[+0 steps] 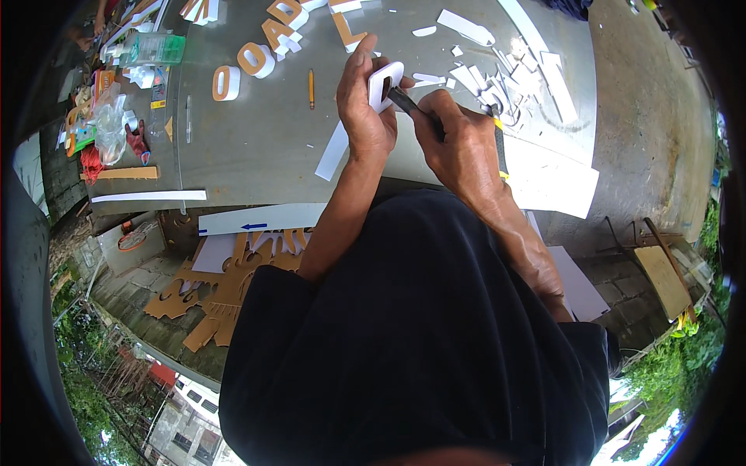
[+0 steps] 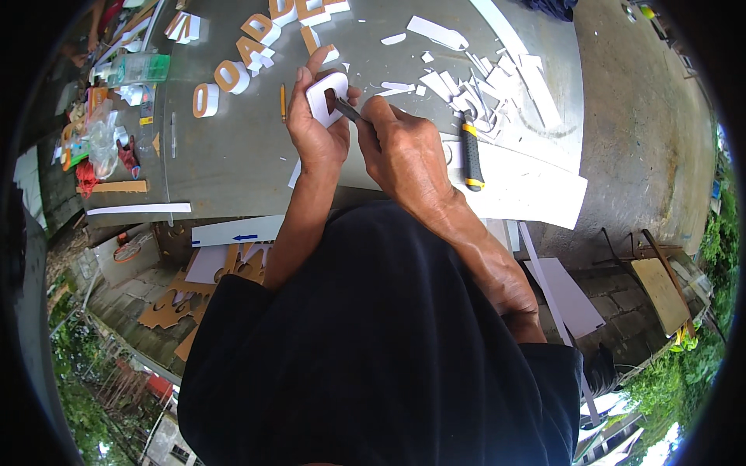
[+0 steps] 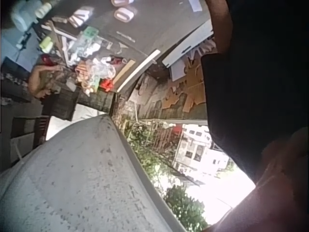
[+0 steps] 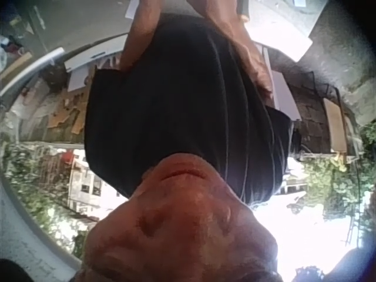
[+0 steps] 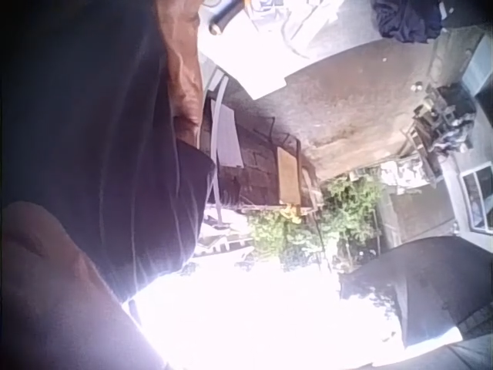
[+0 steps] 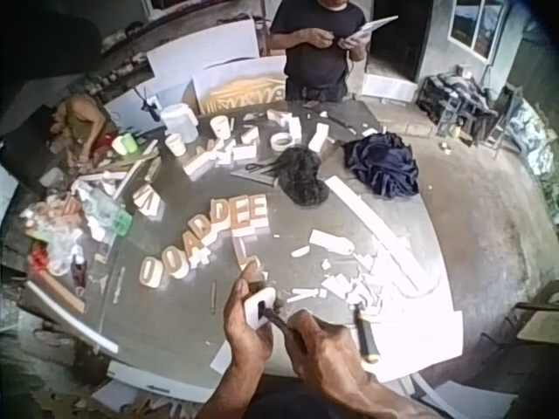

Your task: The recorder uses sandpaper and hands to refine the edges of cut-out foam or PVC letters for a sign.

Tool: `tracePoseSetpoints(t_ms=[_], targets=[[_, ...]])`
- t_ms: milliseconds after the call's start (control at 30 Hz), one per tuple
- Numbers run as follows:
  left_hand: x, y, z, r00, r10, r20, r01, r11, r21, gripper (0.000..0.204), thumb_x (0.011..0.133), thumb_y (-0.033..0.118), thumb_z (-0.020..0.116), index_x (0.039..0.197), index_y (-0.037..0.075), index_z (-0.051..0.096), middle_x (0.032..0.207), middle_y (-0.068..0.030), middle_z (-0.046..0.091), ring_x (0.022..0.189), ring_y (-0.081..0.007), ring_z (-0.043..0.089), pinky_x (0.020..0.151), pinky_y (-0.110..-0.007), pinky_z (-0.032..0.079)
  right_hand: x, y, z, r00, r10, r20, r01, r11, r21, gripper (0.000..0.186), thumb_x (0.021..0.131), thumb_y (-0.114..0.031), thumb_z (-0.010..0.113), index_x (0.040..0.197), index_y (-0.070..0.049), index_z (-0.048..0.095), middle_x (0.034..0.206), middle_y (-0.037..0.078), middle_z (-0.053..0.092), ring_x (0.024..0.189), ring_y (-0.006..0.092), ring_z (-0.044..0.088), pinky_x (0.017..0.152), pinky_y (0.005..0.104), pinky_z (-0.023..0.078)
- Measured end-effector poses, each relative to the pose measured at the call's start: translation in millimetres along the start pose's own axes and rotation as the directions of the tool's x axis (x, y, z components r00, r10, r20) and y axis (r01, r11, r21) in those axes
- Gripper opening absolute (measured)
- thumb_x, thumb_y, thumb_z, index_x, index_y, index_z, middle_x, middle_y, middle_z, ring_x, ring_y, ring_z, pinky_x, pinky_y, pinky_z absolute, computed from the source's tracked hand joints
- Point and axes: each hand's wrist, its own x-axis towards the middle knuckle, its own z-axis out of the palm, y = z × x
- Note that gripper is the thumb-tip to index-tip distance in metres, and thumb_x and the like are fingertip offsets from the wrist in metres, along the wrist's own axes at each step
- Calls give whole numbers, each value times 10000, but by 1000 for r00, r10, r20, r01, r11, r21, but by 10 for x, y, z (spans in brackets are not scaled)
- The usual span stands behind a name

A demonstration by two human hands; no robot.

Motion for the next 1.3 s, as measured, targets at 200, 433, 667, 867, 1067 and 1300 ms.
tracePoseSetpoints(t_ms=[200,433,667,867,1067,1300], targets=[[12,19,14,978,-169,-119,149,976,-160,568,1038,476,365,1268,24,621,930,-68,627,737,-213,608,669,-339,472,11,-30,-43,999,31,32,-31,999,23,128,872,-52,675,895,-7,558,669,194,653,583,375,664,528,430,506],[-2,35,-38,847,-530,40,527,848,54,722,976,677,379,1239,36,583,966,-91,659,752,-223,631,518,-317,428,445,228,-352,887,207,412,-347,888,301,295,913,-200,700,1070,45,657,675,124,693,526,150,649,483,297,484],[46,205,-118,788,-550,277,537,834,130,924,925,800,222,1410,54,470,1150,-157,659,993,-296,660,699,-420,513,391,546,-288,779,391,490,-627,471,621,248,917,-236,729,903,6,676,665,97,668,498,137,610,423,233,439],[-150,-61,18,926,78,370,-79,997,-13,922,955,753,191,1533,41,292,1542,-205,357,1354,-354,428,1133,-504,279,149,409,-59,691,452,564,-596,-87,798,243,963,-265,672,982,-25,637,758,67,657,553,138,601,472,268,483],[-111,-11,165,954,58,293,-84,993,78,895,966,738,248,1342,-45,467,1155,-152,602,1046,-247,598,932,-388,487,27,160,-4,715,391,580,-602,-78,795,275,976,-295,655,950,-23,616,766,70,662,570,146,611,512,286,500],[66,138,90,947,90,308,-56,991,-119,921,987,711,111,1045,-49,629,772,-111,624,710,-219,588,722,-347,480,-120,41,-280,858,475,194,-478,605,637,241,959,-192,681,1043,30,636,792,109,689,588,153,662,497,255,516]])
